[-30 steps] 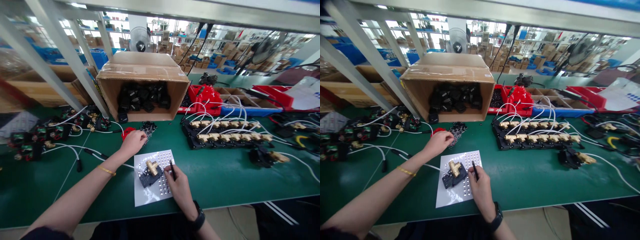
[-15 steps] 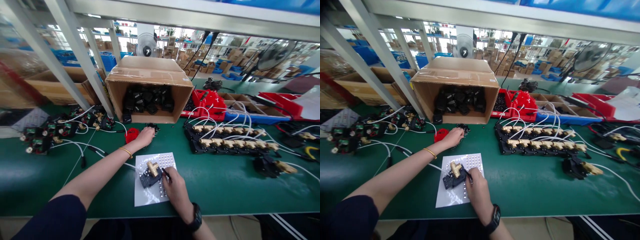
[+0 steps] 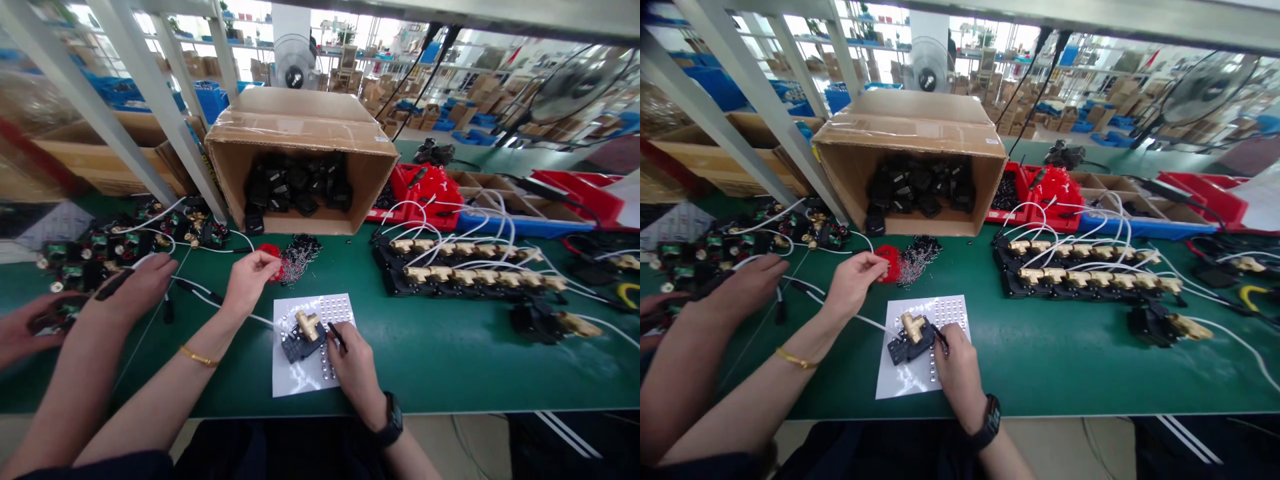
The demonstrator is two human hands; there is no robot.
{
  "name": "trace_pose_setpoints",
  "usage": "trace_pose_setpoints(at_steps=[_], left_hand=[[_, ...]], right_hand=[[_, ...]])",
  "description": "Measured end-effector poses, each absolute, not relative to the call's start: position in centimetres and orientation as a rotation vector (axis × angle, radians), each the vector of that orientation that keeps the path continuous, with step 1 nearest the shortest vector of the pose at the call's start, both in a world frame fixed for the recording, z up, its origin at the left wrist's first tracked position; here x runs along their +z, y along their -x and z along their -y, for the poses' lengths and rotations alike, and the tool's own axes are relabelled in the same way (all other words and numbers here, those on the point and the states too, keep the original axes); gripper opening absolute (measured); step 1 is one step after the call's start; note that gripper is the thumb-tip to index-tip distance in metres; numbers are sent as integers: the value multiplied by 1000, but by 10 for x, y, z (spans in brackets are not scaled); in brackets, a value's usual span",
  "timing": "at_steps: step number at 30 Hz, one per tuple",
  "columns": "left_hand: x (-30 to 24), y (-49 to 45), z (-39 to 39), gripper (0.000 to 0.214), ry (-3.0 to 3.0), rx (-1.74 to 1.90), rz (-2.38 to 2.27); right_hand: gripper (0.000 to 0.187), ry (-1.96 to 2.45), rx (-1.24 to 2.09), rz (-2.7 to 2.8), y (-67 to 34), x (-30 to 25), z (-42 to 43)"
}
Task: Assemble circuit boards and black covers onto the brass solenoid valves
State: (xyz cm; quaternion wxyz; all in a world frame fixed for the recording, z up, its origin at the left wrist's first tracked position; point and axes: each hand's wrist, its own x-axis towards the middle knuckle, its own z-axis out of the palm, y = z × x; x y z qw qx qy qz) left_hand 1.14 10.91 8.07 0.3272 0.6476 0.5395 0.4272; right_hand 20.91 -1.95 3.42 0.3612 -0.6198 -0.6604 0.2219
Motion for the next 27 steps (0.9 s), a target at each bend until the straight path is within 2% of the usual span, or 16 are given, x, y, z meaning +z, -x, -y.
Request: trace_pose_setpoints(at_steps=[5, 11, 21, 23, 26, 27], left_hand=[[78, 18, -31, 7, -1278, 1452, -1422], [61, 32, 25, 11, -1236, 1441, -1507], [48, 5, 45, 5, -2083, 1345, -1206], [48, 4, 44, 5, -2084, 1347, -1274], [44, 7, 46, 8, -2127, 1332, -1318], [41, 8, 47, 7, -2170, 1328, -1293]], right_hand=[[15, 1547, 518, 1618, -202, 29, 31], [18, 1521, 476, 1659, -197, 24, 43], [17, 1518, 790, 1831, -217, 50, 58], [31, 1518, 761, 1856, -219, 53, 58], [71, 1527, 764, 1972, -211, 53, 45], [74, 1521, 787, 2016, -206, 53, 40]])
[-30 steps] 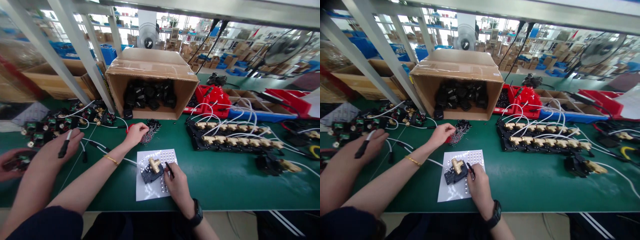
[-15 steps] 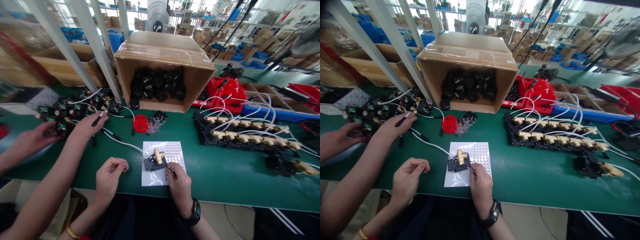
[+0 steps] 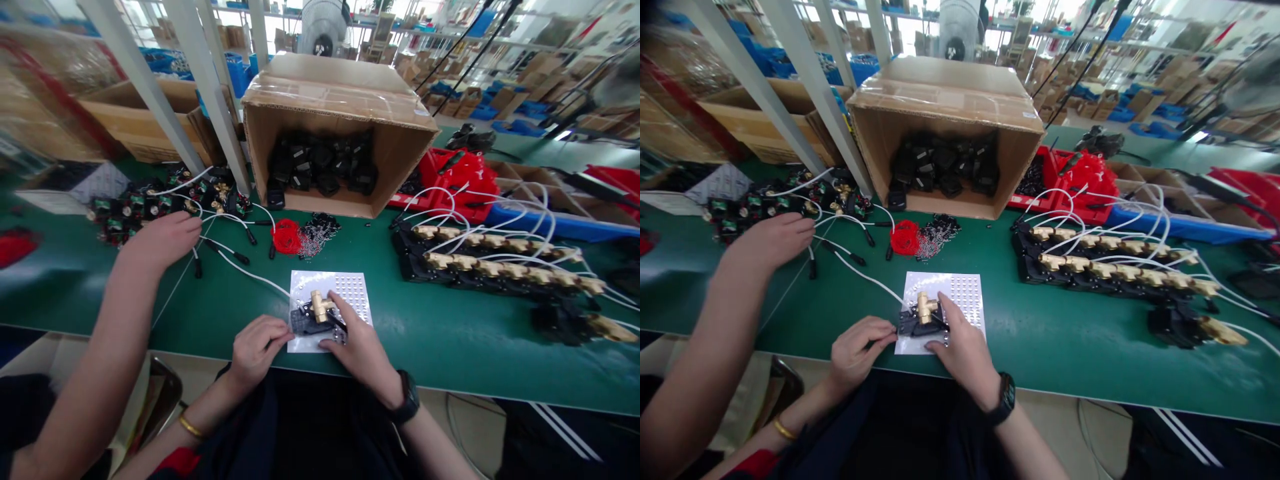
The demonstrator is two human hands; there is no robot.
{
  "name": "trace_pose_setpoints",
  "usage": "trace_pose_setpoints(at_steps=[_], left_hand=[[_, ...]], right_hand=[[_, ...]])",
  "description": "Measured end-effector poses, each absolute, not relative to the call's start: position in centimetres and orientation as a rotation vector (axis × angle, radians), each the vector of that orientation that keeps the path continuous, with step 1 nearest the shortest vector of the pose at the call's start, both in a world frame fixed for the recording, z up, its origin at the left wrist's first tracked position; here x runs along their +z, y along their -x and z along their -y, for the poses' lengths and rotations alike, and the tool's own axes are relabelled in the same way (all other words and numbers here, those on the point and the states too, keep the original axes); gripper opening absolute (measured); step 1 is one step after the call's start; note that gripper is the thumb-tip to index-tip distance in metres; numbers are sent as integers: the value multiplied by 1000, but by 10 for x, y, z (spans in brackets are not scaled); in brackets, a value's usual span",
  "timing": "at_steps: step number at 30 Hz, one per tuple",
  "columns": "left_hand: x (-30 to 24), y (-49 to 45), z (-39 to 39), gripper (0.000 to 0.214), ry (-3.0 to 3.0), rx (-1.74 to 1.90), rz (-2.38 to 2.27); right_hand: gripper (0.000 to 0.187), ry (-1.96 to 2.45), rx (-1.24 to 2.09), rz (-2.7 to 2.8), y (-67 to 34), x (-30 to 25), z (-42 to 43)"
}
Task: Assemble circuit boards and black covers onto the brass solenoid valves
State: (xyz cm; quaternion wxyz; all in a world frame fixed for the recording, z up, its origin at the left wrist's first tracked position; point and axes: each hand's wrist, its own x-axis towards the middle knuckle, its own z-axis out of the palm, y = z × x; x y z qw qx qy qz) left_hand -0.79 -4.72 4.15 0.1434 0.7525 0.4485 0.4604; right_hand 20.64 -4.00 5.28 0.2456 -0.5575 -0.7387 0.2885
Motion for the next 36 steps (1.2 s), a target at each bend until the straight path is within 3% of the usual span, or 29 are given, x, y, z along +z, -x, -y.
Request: trace_pose_setpoints(at_steps=[6, 19, 29, 32, 36], left_hand=[[28, 5, 57, 6, -2348, 1296, -1210], [29, 7, 44, 5, -2319, 1153, -1378], [20, 7, 36, 25, -2224, 1103, -1308], [27, 8, 38, 37, -1827, 1188, -1444], [53, 18, 15, 45, -720, 1294, -1376]], right_hand=[[52, 1696, 673, 1968, -175, 46, 36], [52, 1749, 684, 1974, -173, 52, 42], [48, 1760, 680, 2020, -173, 53, 41], [52, 1764, 709, 2024, -175, 56, 42], [62, 1756, 757, 2089, -179, 58, 36]])
